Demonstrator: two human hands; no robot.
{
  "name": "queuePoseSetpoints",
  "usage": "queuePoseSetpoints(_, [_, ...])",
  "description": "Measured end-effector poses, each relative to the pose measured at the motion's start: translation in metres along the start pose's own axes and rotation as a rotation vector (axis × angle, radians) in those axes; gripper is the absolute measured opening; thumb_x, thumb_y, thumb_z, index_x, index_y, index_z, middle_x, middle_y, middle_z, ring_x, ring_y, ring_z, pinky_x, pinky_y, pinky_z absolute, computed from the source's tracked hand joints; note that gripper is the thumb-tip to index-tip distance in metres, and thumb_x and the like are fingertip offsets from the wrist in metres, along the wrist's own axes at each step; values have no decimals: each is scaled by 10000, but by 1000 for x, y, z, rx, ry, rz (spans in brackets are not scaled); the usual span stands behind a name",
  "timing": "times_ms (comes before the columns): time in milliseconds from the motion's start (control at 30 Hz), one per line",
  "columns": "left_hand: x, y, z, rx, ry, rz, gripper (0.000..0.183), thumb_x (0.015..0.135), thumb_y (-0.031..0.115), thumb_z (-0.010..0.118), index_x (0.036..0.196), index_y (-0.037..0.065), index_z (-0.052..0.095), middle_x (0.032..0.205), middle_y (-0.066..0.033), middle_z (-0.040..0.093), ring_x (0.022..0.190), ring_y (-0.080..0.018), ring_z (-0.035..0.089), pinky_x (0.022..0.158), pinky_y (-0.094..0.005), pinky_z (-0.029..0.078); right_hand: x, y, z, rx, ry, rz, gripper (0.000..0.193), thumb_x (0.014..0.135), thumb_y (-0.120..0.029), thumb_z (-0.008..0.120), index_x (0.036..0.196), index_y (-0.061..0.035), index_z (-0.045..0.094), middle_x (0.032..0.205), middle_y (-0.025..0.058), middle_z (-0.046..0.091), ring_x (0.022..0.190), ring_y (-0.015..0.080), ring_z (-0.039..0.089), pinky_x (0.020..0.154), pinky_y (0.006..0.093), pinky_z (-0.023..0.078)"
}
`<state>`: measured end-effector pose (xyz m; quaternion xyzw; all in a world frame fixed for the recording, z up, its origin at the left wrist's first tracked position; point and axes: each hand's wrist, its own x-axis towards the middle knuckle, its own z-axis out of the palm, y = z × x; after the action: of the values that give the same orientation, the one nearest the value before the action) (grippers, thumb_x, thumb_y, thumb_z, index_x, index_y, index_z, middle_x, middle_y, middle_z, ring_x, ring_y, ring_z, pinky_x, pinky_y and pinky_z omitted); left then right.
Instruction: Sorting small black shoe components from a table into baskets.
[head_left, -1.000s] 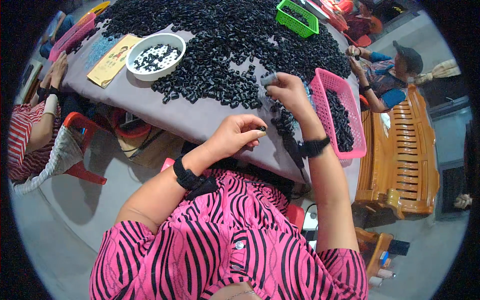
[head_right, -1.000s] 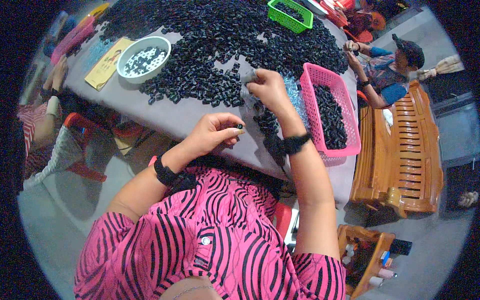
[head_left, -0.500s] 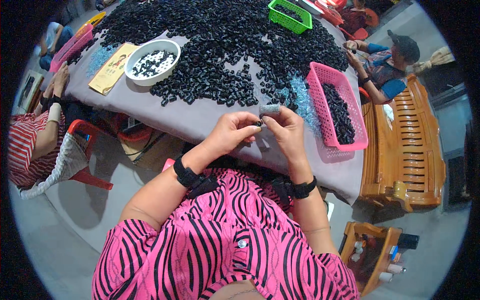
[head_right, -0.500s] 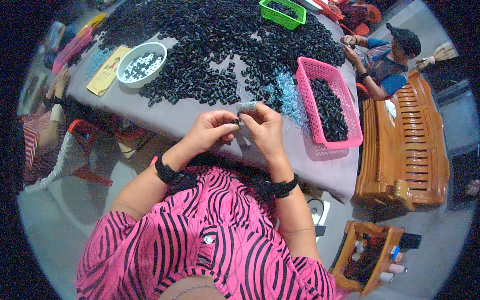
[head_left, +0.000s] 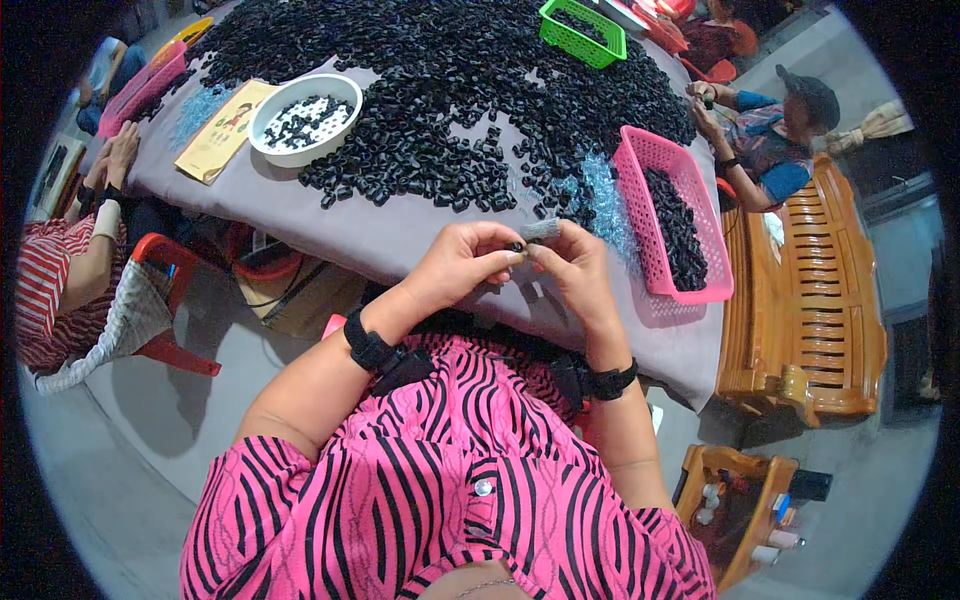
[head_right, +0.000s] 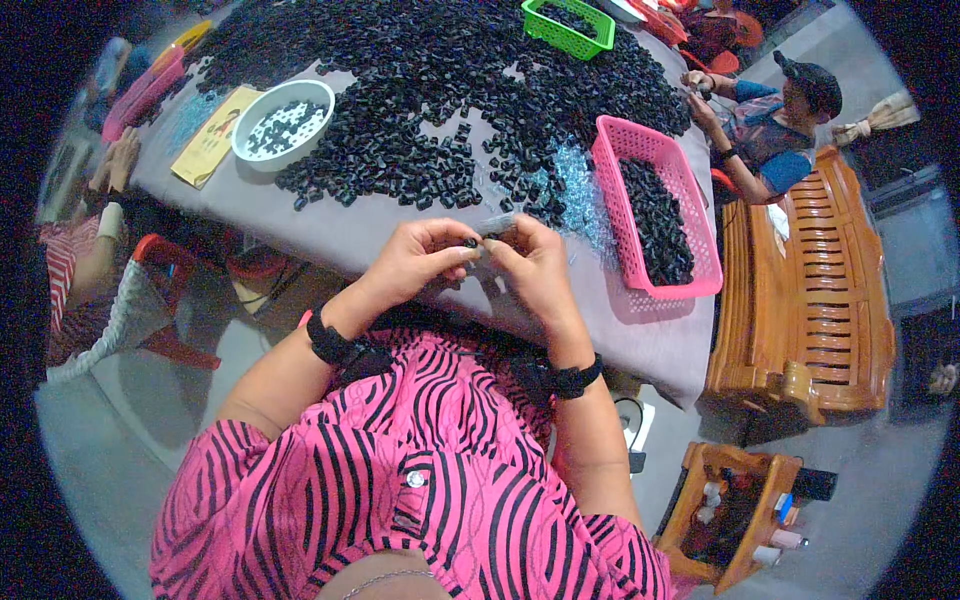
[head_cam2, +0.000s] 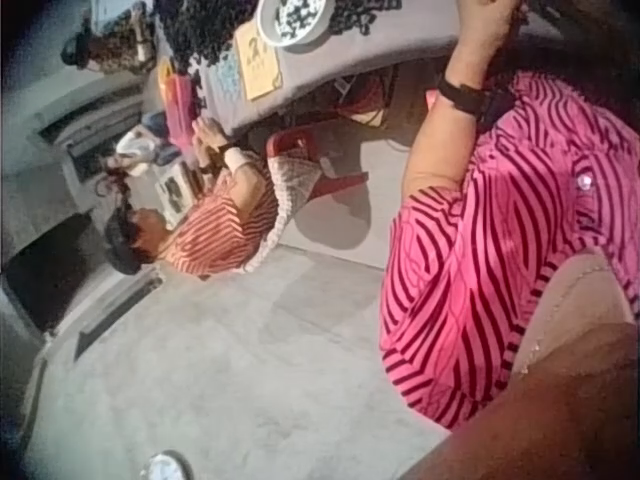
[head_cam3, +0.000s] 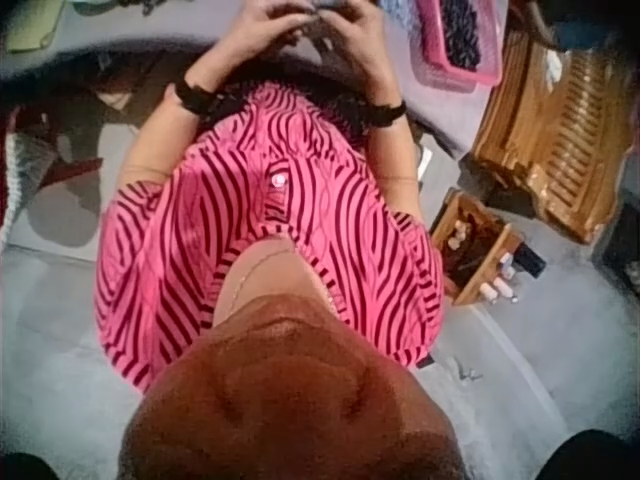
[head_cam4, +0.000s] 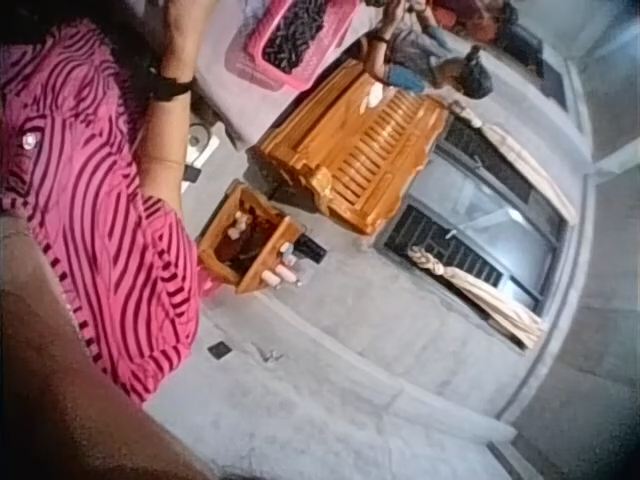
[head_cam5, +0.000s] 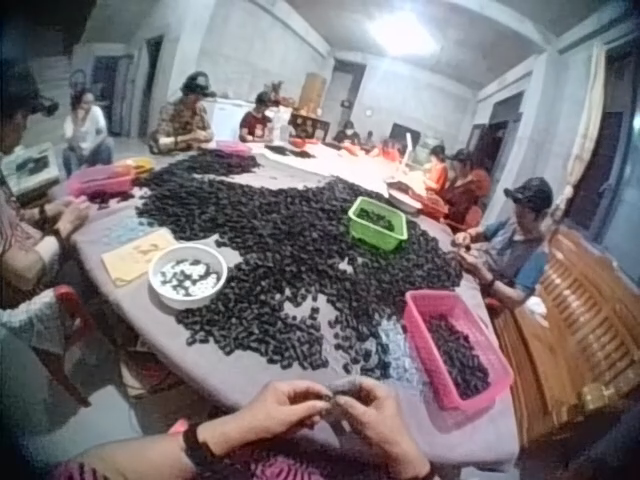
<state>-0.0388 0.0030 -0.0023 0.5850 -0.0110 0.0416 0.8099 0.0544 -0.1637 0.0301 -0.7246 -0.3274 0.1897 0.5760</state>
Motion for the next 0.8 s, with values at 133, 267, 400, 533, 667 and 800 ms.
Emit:
queuePoseSetpoints(133, [0,-3,-3,18,-10,-4,173,897,86,625,1059,26,642,827,7,647,675,-51,591,621,-212,506,2,-10,0,29,73,23,90,853,-57,632,927,-9,649,776,3,645,682,50,570,611,215,463])
queuePoseSetpoints(267, [0,0,-2,46,-18,-6,177,898,95,627,1061,25,640,824,8,649,670,-48,590,615,-211,506,0,-12,4,-7,27,20,94,847,-67,636,912,1,646,750,7,638,641,56,566,571,219,454])
queuePoseSetpoints(400, [0,0,-1,69,-14,-3,176,899,105,629,1054,22,641,824,6,650,668,-46,588,608,-211,506,0,-11,6,-15,27,-11,95,842,-70,645,891,11,641,748,7,635,643,59,567,573,220,452])
queuePoseSetpoints(533, [-1,-1,-2,77,-12,-2,168,902,115,624,1040,20,642,824,9,647,660,-45,586,606,-209,506,-1,-16,6,-151,77,-72,88,841,-66,647,872,15,632,736,2,624,637,58,558,563,228,444])
queuePoseSetpoints(667, [0,-3,-5,80,-8,-11,155,907,119,617,1024,21,644,835,12,645,659,-44,586,605,-204,503,-1,-20,12,-82,46,-4,80,839,-50,645,877,18,628,729,3,615,626,58,547,551,232,434])
queuePoseSetpoints(800, [-1,4,-3,68,-23,-23,151,913,128,610,1014,21,644,843,12,648,662,-41,583,604,-201,501,-4,-16,8,-112,7,11,78,837,-40,641,885,20,627,735,11,625,637,65,567,566,227,446])
